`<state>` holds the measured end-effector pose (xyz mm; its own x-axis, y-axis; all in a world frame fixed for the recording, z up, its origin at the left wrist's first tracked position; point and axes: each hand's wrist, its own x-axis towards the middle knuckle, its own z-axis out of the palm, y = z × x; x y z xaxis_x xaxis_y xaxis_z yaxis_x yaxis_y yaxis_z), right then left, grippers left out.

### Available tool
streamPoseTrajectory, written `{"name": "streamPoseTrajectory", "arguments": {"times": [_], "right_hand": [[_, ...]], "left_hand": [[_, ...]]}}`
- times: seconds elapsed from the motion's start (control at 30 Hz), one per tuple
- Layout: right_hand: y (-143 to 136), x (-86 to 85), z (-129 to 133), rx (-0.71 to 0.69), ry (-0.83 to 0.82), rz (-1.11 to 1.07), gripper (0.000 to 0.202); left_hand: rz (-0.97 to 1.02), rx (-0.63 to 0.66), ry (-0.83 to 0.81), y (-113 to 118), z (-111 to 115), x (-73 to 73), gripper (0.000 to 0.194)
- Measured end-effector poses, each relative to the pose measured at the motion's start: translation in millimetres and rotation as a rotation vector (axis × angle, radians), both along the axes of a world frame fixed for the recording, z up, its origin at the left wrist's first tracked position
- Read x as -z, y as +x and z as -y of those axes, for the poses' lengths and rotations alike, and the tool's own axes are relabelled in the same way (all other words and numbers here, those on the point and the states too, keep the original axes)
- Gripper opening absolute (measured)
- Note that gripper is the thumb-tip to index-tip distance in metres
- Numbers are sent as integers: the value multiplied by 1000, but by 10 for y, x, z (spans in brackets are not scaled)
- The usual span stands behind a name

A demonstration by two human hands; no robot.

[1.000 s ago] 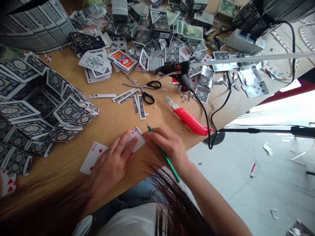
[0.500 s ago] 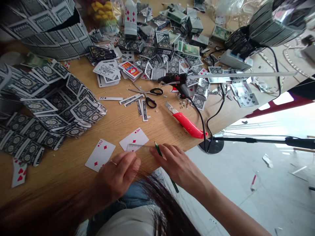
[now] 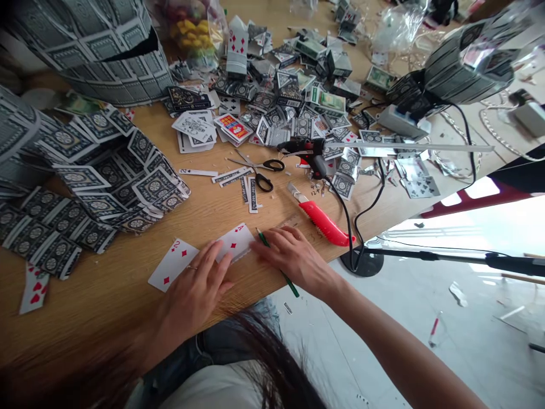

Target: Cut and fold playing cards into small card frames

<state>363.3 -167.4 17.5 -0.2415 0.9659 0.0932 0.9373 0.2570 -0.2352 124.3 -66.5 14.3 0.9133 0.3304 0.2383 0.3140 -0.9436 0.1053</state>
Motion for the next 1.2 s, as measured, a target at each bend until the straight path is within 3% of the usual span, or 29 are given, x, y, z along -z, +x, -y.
{"name": "streamPoseTrajectory", "arguments": {"times": [0.17,0.3,0.53,0.8,1.1,1.2], "right_hand": [[113,-6,-178,0,-9,-49,33],[119,73,-316,-20,77,-50,28],[71,135,-368,141,167,-137,21],[204,49,-545,115,28,-75,33],[315,113,-645,51,112,-75,26],[306,122,-628,75,145,-73,26]], "left_hand": [[-83,48,-123,75,-145,31,48],[-102,59,-162,111,-250,21,55],[-18,63,-77,170,-289,54,40],[31,8,-128,236,-351,108,33],[5,65,-233,244,-487,85,40],[60,72,-178,286,-468,49,35]]}}
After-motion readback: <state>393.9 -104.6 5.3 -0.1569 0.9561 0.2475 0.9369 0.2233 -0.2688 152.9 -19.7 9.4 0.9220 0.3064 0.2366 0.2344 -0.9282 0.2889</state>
